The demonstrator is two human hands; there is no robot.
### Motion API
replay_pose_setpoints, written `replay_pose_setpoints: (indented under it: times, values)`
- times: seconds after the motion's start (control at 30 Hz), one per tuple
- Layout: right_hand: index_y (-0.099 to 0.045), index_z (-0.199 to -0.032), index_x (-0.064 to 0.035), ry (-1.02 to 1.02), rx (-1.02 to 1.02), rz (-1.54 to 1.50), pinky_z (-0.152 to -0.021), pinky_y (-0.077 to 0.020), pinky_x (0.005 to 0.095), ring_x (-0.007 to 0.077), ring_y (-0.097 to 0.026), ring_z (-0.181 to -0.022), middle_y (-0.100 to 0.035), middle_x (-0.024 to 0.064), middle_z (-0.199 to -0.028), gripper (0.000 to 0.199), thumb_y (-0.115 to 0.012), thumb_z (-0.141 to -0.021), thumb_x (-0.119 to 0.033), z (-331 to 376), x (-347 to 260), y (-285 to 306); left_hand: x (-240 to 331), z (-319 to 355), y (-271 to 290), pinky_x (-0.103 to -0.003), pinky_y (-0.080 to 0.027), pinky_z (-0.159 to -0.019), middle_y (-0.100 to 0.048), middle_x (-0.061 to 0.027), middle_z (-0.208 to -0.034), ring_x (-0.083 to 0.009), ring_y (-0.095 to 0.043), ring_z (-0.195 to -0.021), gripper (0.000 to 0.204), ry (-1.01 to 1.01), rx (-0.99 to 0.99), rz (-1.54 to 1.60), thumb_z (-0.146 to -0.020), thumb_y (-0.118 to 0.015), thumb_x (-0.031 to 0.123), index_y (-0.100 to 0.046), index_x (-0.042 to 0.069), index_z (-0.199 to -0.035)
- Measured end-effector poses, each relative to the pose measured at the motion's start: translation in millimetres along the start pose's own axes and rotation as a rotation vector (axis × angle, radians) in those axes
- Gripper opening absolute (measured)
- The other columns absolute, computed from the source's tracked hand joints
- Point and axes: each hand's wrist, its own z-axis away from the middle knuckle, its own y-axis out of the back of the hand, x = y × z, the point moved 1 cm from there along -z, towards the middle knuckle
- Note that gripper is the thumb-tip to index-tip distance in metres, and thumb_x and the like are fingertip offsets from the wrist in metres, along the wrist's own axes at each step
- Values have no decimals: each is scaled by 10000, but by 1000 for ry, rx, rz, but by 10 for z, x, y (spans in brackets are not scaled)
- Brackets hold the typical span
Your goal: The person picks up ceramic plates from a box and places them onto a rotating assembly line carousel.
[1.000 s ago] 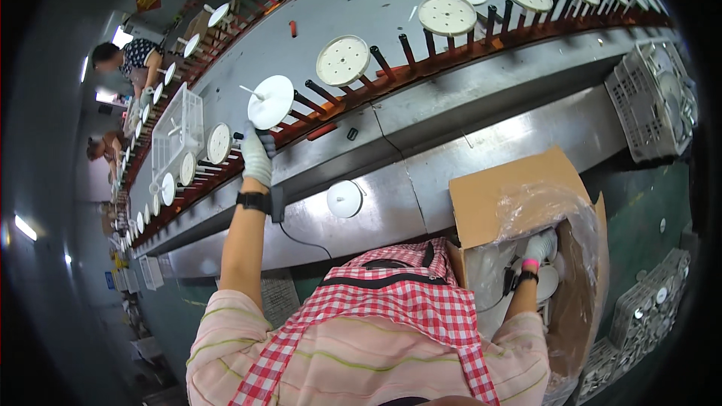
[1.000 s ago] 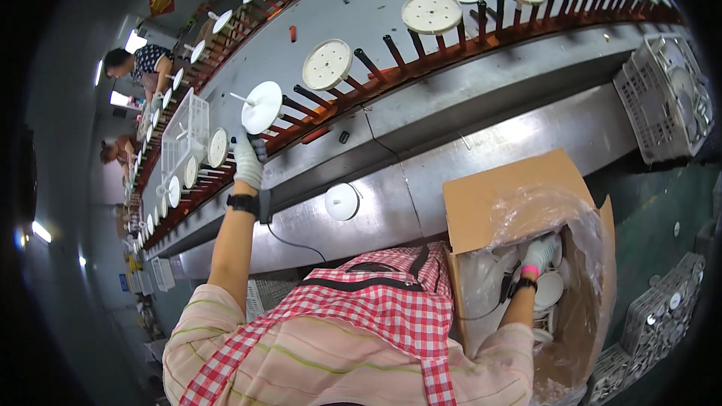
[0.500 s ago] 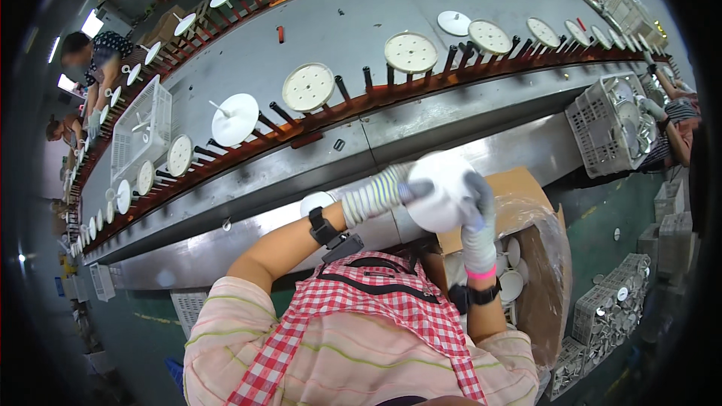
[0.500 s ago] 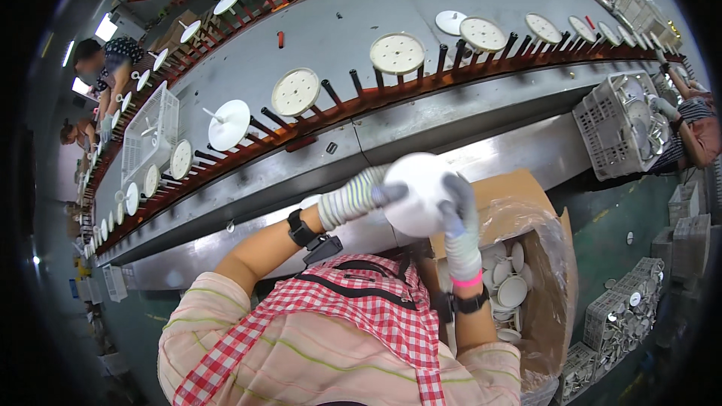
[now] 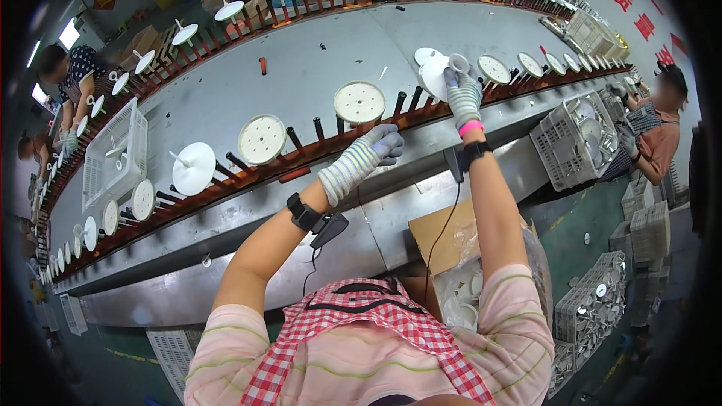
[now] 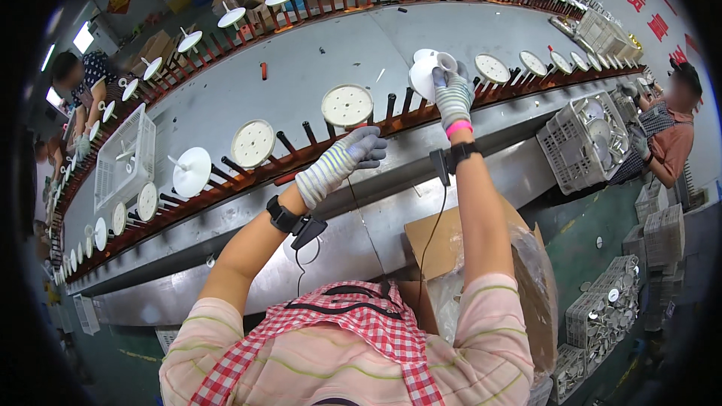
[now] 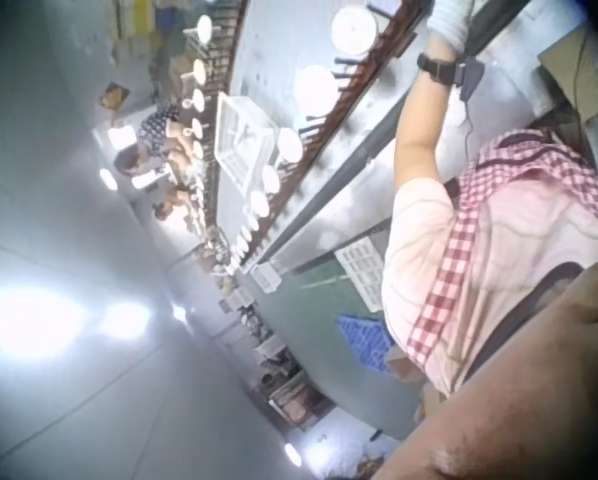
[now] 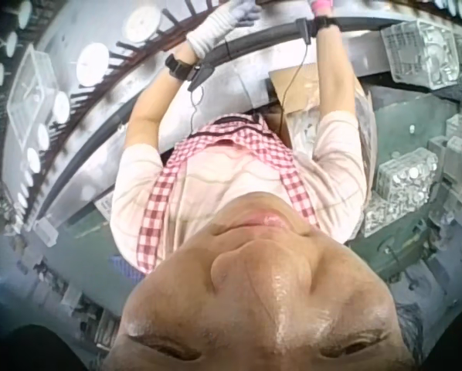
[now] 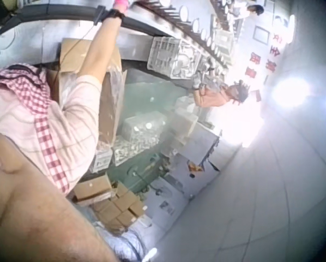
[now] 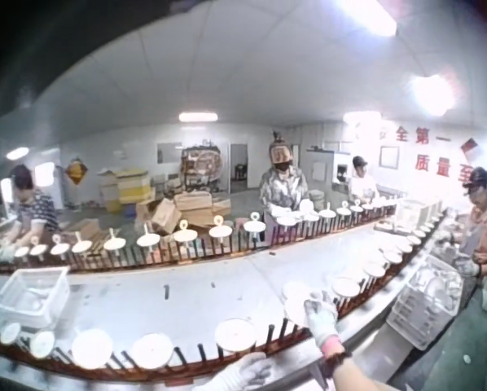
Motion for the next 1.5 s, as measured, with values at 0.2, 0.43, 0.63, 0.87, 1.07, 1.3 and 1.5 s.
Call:
replay_pose_setpoints:
  times: [0.2,0.43,0.63,0.87,1.07,1.3,1.5]
  values:
    - [-500,-1233,-133,15,-308,-31,-961,-373,414,381,-458,-1119,-537,181,-1187,466,-524,-849,-396,-10,-410,-215,-23,-485,502,-339,-452,-891,-552,-162,-1138,-241,-533,-1078,572,-22,187,-268,-882,-500,419,-414,15,-1278]
    - [-510,-1172,-43,374,-318,-113,-955,-373,445,397,-462,-1114,-522,245,-1162,382,-462,-862,-260,288,-399,-497,194,-1233,743,-415,-391,-943,-554,-237,-1156,-387,-502,-1110,493,-33,494,-680,-897,-348,415,-531,52,-1176]
    - [-557,-1111,-57,134,-575,-63,-844,-447,446,395,-545,-1001,-581,242,-1057,399,-440,-871,-353,235,-1179,-861,147,-1405,1252,-419,-484,-796,-583,-218,-1108,-373,-588,-959,435,179,431,-1102,-845,-486,355,-547,74,-1171]
    - [-643,-987,-43,396,-737,189,-839,-467,414,388,-561,-982,-597,234,-1028,449,-426,-855,-414,48,-1300,-976,702,-812,898,-397,-489,-765,-641,-201,-920,-351,-613,-883,378,82,243,-1337,-763,-586,369,-645,36,-932]
    - [-681,-839,-44,454,-354,269,-731,-499,418,322,-637,-824,-653,190,-851,296,-518,-792,-287,941,-2078,-1021,311,-200,1824,-296,-439,-848,-559,-51,-1074,-154,-524,-968,346,-79,277,-469,-860,-558,225,-531,19,-1137]
    - [-621,-968,11,104,-1030,-1143,-805,-465,355,221,-607,-865,-651,143,-924,342,-505,-883,-299,2344,-1962,263,624,308,2723,-293,-478,-749,-593,-106,-1038,-180,-568,-868,368,-189,746,-754,-797,-602,75,-536,33,-1157]
    - [-623,-838,-41,-560,-659,-842,-651,-493,292,177,-608,-718,-630,92,-811,202,-497,-894,-188,3254,13,1727,522,992,1943,-412,-338,-1000,-377,-283,-1317,-412,-414,-1177,570,-391,879,-1397,-908,-420,379,-341,21,-1344]
